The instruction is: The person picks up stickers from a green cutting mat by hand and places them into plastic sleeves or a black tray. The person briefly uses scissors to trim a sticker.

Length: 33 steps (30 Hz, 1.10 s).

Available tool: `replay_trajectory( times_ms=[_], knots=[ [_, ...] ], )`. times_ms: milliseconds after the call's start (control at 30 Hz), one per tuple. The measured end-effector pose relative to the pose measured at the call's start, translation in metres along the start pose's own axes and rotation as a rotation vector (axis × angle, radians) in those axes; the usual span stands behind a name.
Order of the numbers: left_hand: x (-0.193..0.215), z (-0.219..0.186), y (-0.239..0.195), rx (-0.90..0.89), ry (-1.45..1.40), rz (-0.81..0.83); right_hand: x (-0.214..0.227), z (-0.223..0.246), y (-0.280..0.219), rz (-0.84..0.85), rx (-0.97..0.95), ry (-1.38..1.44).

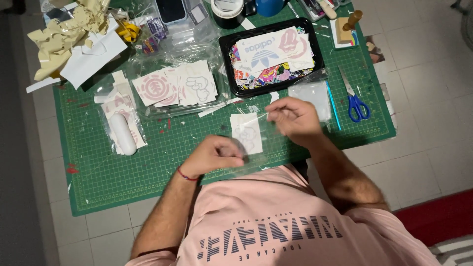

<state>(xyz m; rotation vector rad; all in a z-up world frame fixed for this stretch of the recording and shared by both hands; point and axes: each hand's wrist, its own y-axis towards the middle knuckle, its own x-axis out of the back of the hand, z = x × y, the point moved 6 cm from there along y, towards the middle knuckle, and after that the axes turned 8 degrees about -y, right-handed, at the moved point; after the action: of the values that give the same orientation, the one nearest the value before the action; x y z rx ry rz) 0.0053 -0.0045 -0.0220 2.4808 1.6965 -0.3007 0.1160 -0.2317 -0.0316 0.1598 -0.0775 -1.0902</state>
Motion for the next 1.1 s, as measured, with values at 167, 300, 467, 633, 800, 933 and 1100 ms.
replay_trajectory(
  times_ms=[167, 300, 467, 633, 800, 933, 1100],
  knots=[
    [0.074, 0.033, -0.029, -0.004, 0.007, -0.425, 0.013, -0.020, 0.003, -0.093, -0.055, 0.003],
    [0.085, 0.032, -0.036, -0.053, -0.041, -0.642, 0.003, -0.026, 0.007, 0.067, -0.204, 0.069],
    [0.091, 0.045, -0.035, -0.048, -0.081, -0.710, 0.007, -0.040, 0.009, 0.001, -0.256, -0.040],
    [0.089, 0.044, -0.035, -0.062, -0.054, -0.736, 0.008, -0.030, 0.009, -0.048, -0.264, -0.088],
    [0.091, 0.054, -0.036, -0.011, -0.024, -0.815, 0.008, -0.035, 0.009, -0.052, -0.288, -0.145],
    [0.091, 0.056, -0.036, 0.002, -0.036, -0.862, 0.010, -0.050, 0.010, -0.047, -0.315, -0.160],
    [0.089, 0.048, -0.037, 0.000, 0.006, -0.879, 0.007, -0.052, 0.011, -0.037, -0.338, -0.141]
  ],
)
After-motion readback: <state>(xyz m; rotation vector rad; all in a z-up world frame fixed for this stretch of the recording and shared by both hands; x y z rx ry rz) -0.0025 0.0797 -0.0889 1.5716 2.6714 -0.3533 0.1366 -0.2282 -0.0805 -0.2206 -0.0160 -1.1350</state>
